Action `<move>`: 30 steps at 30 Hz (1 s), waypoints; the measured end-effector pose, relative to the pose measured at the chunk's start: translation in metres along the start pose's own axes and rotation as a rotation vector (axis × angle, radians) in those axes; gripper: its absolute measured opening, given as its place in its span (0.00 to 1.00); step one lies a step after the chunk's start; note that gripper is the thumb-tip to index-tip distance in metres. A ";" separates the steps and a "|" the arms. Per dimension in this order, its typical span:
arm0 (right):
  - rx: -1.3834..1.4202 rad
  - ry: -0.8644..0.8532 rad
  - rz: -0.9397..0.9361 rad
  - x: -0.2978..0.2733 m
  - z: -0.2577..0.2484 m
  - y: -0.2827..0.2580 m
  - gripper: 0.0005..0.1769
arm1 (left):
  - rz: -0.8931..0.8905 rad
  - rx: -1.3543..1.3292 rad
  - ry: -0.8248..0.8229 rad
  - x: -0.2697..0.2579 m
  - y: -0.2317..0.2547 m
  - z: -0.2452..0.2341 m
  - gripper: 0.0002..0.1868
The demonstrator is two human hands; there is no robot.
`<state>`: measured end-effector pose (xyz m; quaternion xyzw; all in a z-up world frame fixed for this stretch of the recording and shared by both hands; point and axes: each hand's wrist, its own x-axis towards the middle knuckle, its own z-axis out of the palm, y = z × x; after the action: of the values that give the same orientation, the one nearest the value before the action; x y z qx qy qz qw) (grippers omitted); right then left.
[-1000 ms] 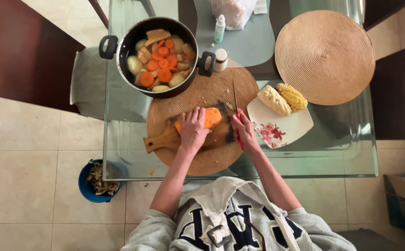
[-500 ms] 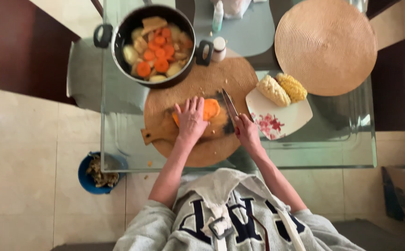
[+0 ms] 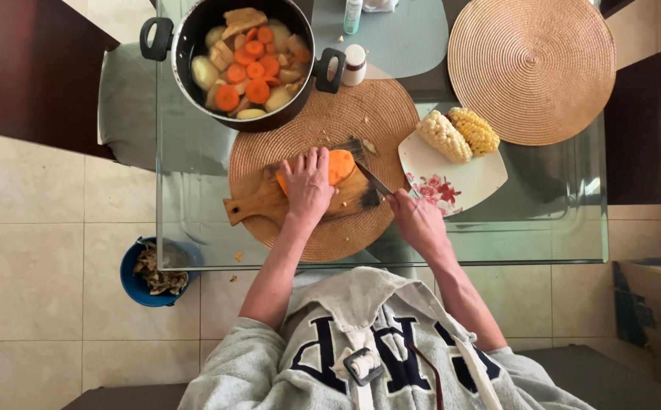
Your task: The person slices an orange carrot into thick rounds on a wooden cutting board set on a woven placemat, using a small knife held in the right hand while the left hand steadies the vegetable. Sliced rounds accumulate on the board next to a pot already containing carrot slices and potatoes, with corn cobs on a plate nearby.
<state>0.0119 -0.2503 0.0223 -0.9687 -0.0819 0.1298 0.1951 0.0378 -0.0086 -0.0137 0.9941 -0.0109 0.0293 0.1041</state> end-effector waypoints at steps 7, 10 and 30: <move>-0.050 -0.007 -0.040 0.003 -0.020 -0.010 0.20 | -0.005 -0.014 0.004 -0.001 0.004 -0.010 0.52; -0.092 -0.010 -0.075 0.005 -0.029 -0.014 0.20 | -0.001 -0.012 -0.013 -0.003 0.004 -0.010 0.52; -0.448 -0.084 -0.189 0.037 -0.017 -0.016 0.11 | -0.070 0.270 0.334 -0.016 0.030 0.011 0.24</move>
<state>0.0505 -0.2338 0.0360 -0.9695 -0.2071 0.1297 -0.0171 0.0220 -0.0396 -0.0193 0.9801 0.0450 0.1913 -0.0288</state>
